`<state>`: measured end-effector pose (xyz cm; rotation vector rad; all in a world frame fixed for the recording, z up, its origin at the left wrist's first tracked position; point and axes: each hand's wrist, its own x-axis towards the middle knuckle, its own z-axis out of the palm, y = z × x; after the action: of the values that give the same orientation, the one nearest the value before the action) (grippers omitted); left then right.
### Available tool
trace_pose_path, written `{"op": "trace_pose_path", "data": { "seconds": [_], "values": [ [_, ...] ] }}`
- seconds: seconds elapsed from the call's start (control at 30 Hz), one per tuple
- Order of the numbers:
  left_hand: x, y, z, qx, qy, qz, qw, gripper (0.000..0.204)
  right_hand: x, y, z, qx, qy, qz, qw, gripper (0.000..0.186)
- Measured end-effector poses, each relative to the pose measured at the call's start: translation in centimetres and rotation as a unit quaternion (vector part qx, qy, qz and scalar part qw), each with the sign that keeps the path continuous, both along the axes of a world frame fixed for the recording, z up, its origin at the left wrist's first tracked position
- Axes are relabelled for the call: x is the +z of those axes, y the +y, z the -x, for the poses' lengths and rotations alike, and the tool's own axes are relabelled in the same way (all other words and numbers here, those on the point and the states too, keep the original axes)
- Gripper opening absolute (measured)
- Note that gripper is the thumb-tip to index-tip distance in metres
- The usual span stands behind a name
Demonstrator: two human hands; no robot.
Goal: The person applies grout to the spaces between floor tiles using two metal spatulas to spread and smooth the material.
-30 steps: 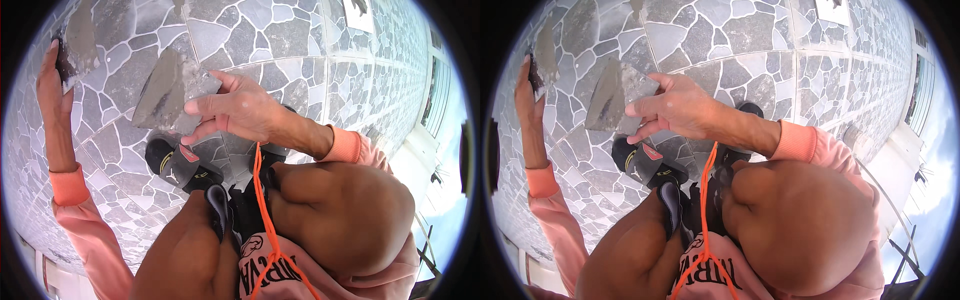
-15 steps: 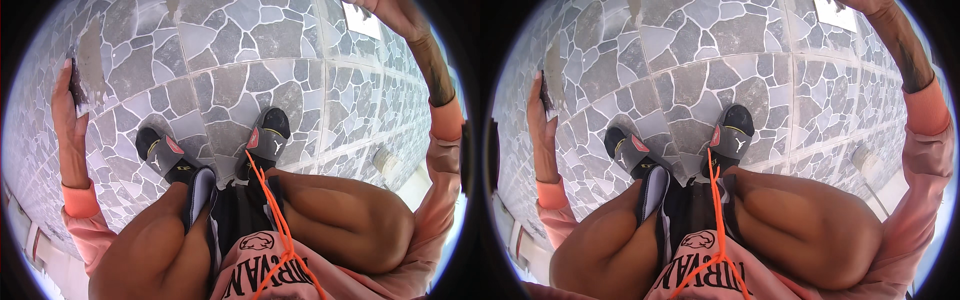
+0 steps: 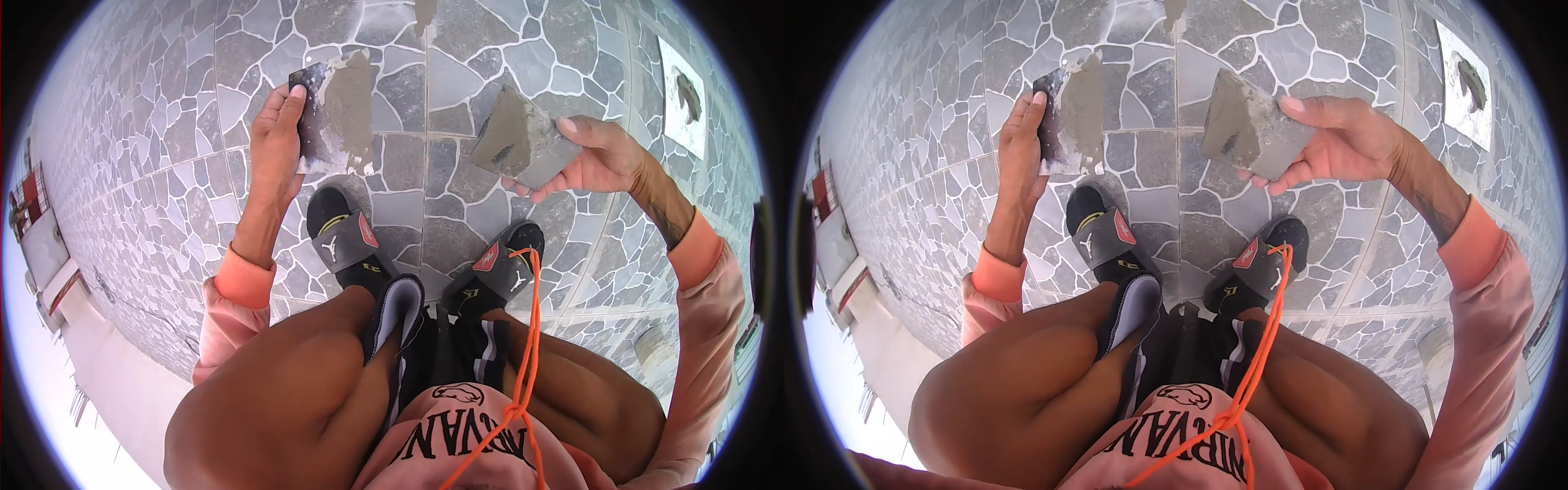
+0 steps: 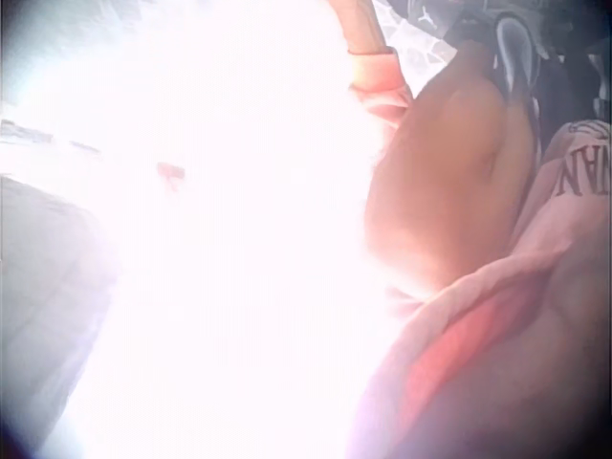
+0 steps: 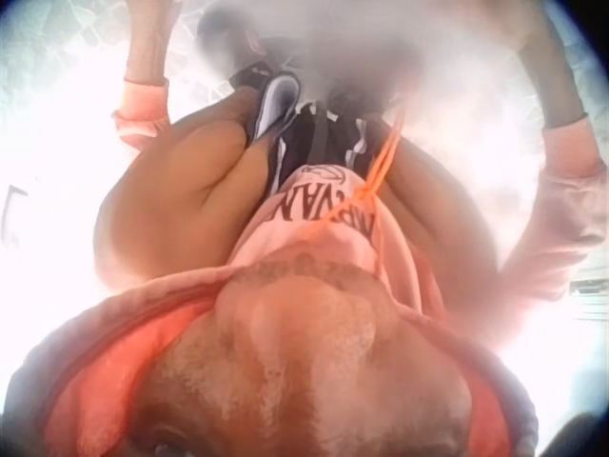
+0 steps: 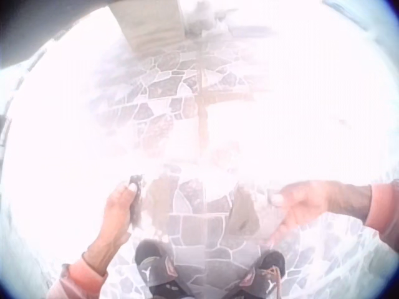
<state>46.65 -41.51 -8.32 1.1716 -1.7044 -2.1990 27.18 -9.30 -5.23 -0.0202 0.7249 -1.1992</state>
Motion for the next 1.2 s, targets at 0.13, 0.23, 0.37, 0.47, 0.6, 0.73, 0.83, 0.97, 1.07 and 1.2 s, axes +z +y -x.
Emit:
{"op": "trace_pose_path", "data": {
  "seconds": [0.13,0.23,0.37,0.47,0.6,0.73,0.83,0.97,1.07,1.2],
  "values": [
    [0.3,-0.1,0.1,-0.002,0.020,0.016,1.000,0.024,2.8,-4.5,0.3,0.166,0.362,0.063,0.915,0.060],
    [-0.1,-0.7,0.0,-0.015,0.027,0.041,0.999,0.024,3.7,-7.3,-1.8,0.163,0.776,0.101,0.601,0.061],
    [-0.8,-0.7,0.5,-0.044,0.045,0.079,0.995,0.025,2.6,-9.9,-2.4,0.101,0.872,0.154,0.453,0.058],
    [-0.9,-0.6,0.8,-0.066,0.038,0.135,0.988,0.025,2.0,-11.1,-2.8,0.141,0.883,0.136,0.427,0.054],
    [-0.2,-0.2,1.2,-0.107,0.016,0.201,0.974,0.025,2.1,-12.3,-3.6,0.150,0.890,0.141,0.407,0.053],
    [0.8,0.6,1.4,-0.128,0.008,0.227,0.966,0.025,2.3,-12.7,-4.5,0.226,0.875,0.105,0.415,0.050],
    [0.0,0.1,0.4,-0.128,-0.019,0.238,0.962,0.024,2.5,-13.0,-4.7,0.318,0.851,0.066,0.412,0.055],
    [-0.7,-1.5,-0.7,-0.062,-0.002,0.201,0.978,0.024,0.0,-10.5,-1.8,0.299,0.863,0.055,0.403,0.048],
    [-1.3,-2.1,-1.4,-0.038,0.003,0.157,0.987,0.024,-3.1,-9.7,1.9,0.228,0.861,0.060,0.452,0.047],
    [-1.9,-1.9,-2.4,-0.032,-0.005,0.133,0.991,0.024,-5.8,-11.3,4.3,0.243,0.880,0.069,0.403,0.047]
  ]
}}
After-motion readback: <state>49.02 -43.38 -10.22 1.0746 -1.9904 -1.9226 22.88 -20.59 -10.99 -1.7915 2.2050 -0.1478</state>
